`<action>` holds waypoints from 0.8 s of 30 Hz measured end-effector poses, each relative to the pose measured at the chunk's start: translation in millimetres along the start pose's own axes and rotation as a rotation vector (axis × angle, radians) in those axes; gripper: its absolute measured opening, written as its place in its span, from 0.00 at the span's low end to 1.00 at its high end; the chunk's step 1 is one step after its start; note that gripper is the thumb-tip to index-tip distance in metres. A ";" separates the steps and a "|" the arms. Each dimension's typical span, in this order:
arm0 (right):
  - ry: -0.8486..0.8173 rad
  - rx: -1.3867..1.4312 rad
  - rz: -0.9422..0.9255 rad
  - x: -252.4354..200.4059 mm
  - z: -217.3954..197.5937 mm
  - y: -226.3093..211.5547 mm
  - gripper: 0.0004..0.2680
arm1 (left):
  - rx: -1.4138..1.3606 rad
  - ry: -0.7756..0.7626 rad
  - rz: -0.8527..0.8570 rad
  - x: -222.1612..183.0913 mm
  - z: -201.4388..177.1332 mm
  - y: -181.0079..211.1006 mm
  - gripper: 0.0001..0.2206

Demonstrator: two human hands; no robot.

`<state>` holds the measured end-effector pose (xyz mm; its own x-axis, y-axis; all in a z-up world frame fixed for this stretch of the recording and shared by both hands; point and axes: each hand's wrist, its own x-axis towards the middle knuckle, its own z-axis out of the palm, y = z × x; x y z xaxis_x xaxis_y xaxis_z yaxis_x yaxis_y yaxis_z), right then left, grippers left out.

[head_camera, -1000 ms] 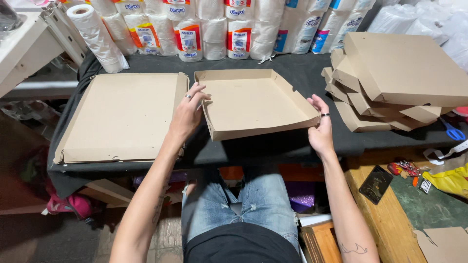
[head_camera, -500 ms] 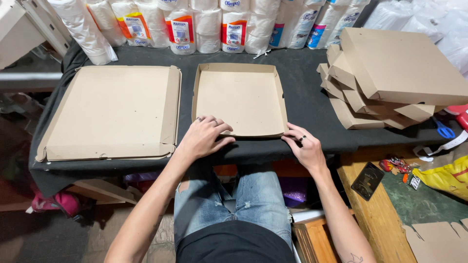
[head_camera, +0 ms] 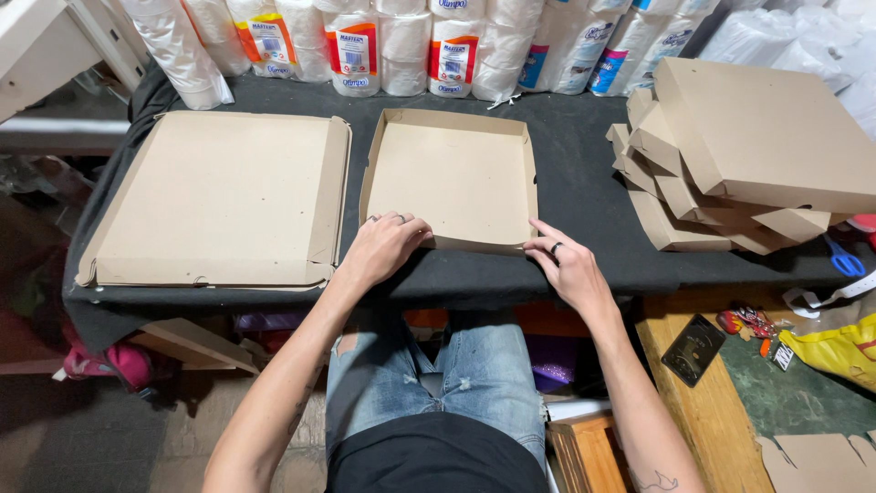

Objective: The person repeatedly picks up a flat cardboard sheet, folds the sides and flaps to form a box, and places the assembled box onto a stack.

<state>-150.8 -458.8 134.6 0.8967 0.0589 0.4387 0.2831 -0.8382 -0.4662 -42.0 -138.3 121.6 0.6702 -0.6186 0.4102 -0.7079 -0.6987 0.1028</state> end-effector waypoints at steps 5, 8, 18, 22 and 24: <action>-0.196 -0.012 0.057 8.8 -27.9 -14.5 0.04 | -0.009 -0.005 0.012 0.8 -3.7 -2.4 0.06; -0.191 0.003 0.074 4.6 -37.1 6.7 0.05 | -0.117 -0.121 -0.005 -2.9 -14.3 -12.3 0.08; 0.282 -0.162 -0.022 -9.6 8.2 35.4 0.03 | 0.209 -0.057 0.181 -6.6 -1.6 -55.8 0.14; 0.298 -0.117 -0.248 -14.1 33.1 -13.3 0.06 | 0.147 0.099 0.305 9.6 40.8 -36.7 0.23; 0.309 -0.155 -0.323 -19.1 45.4 -29.6 0.07 | 0.124 0.140 0.314 16.7 52.3 -13.9 0.23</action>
<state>-160.8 -410.5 105.1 0.6214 0.1853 0.7612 0.4556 -0.8759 -0.1587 -9.3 -157.7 79.6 0.3814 -0.7606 0.5254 -0.8361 -0.5263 -0.1549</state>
